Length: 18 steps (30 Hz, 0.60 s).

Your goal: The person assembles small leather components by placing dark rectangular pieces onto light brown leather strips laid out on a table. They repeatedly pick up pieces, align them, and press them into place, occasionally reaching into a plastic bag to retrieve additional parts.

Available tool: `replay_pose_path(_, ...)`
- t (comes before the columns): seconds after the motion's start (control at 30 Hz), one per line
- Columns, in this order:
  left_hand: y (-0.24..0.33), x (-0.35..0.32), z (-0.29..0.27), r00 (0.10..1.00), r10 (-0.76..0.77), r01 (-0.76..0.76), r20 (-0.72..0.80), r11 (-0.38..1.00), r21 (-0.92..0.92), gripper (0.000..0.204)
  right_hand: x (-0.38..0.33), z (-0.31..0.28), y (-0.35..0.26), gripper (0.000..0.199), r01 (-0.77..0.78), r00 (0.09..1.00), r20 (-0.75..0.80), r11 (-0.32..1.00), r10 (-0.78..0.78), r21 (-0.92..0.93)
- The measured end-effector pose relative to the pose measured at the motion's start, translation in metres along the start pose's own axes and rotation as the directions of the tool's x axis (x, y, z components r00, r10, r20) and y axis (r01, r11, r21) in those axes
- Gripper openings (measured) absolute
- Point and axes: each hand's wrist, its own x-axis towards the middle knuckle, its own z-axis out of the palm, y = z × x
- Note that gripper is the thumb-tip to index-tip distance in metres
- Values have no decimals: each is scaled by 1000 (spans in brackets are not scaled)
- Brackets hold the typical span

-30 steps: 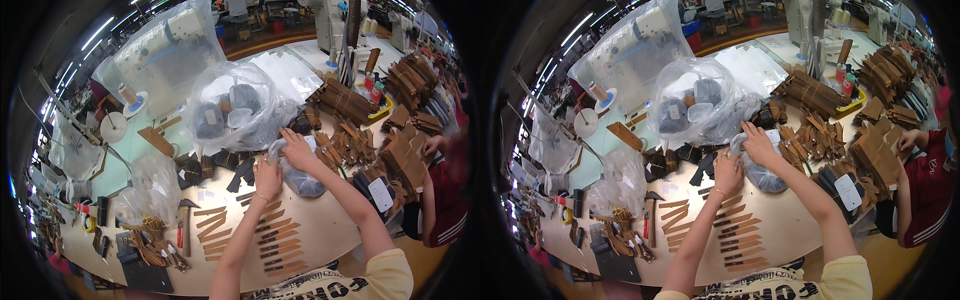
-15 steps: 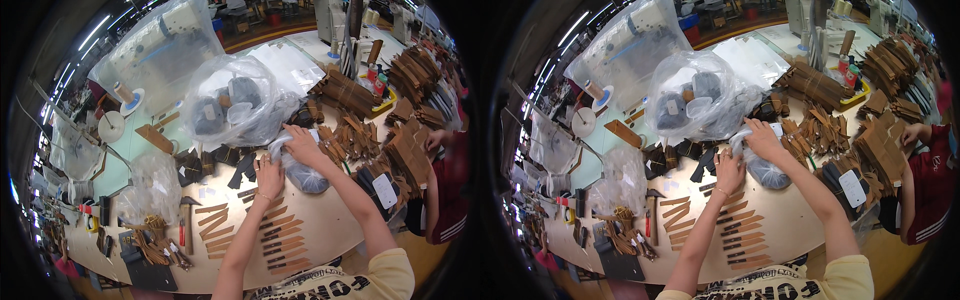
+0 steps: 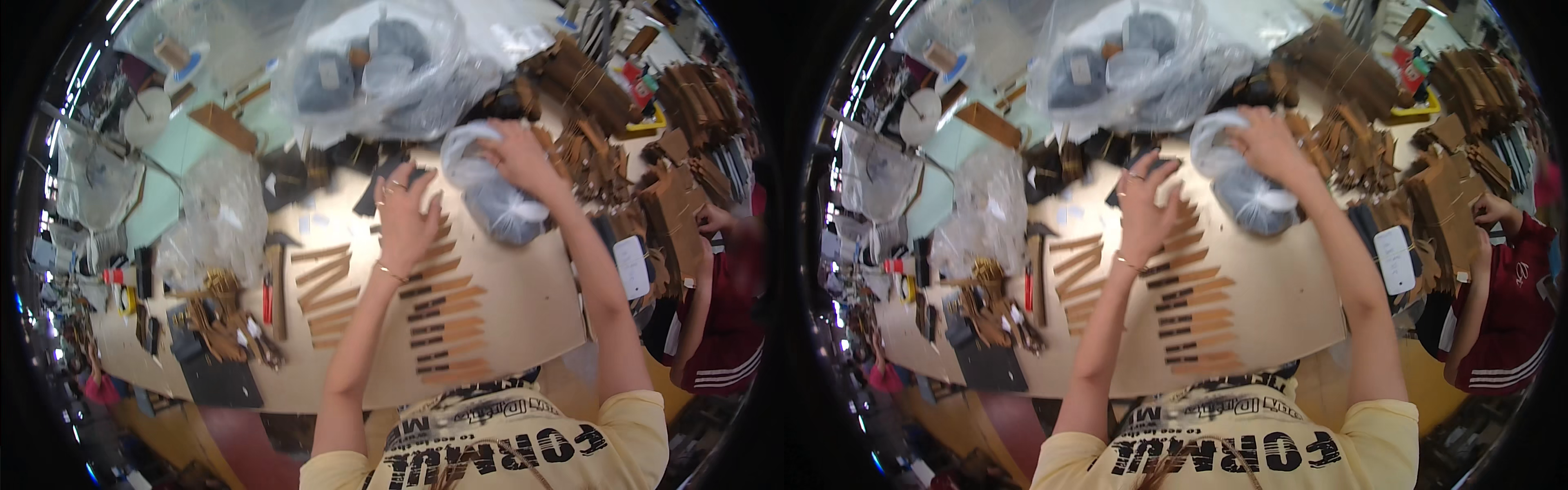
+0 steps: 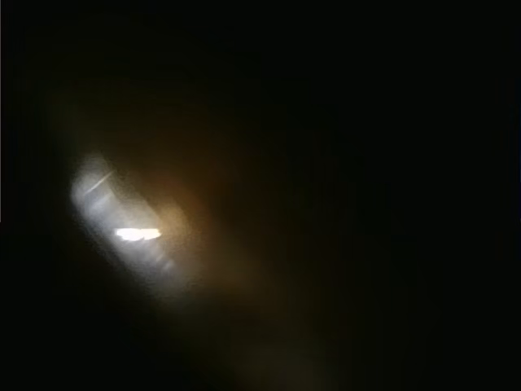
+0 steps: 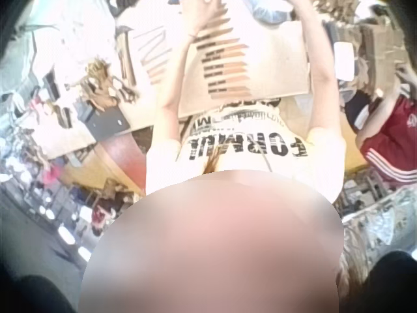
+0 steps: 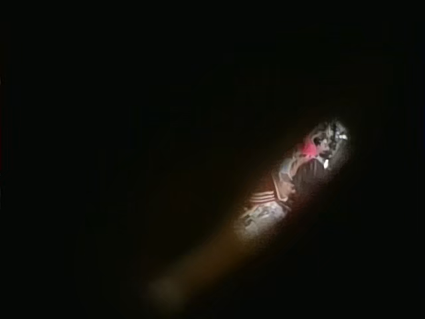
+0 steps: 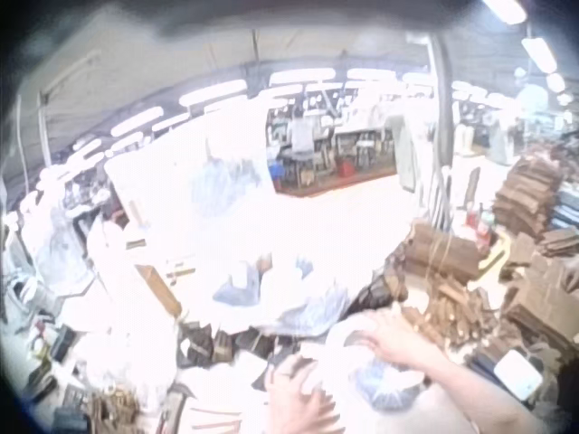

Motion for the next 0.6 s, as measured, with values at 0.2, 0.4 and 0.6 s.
replay_pose_path(0.2,-7,-75,-78,935,-352,344,-41,928,-142,20,-3,-38,-20,18,18,990,-142,996,-5,92)
replay_pose_path(0.4,25,-144,-96,882,-471,471,11,879,-72,20,6,-21,-32,20,-44,988,155,990,23,132)
replay_pose_path(0.6,48,-161,-86,916,-400,400,17,916,-38,19,27,8,-12,22,-268,894,366,963,257,-22)
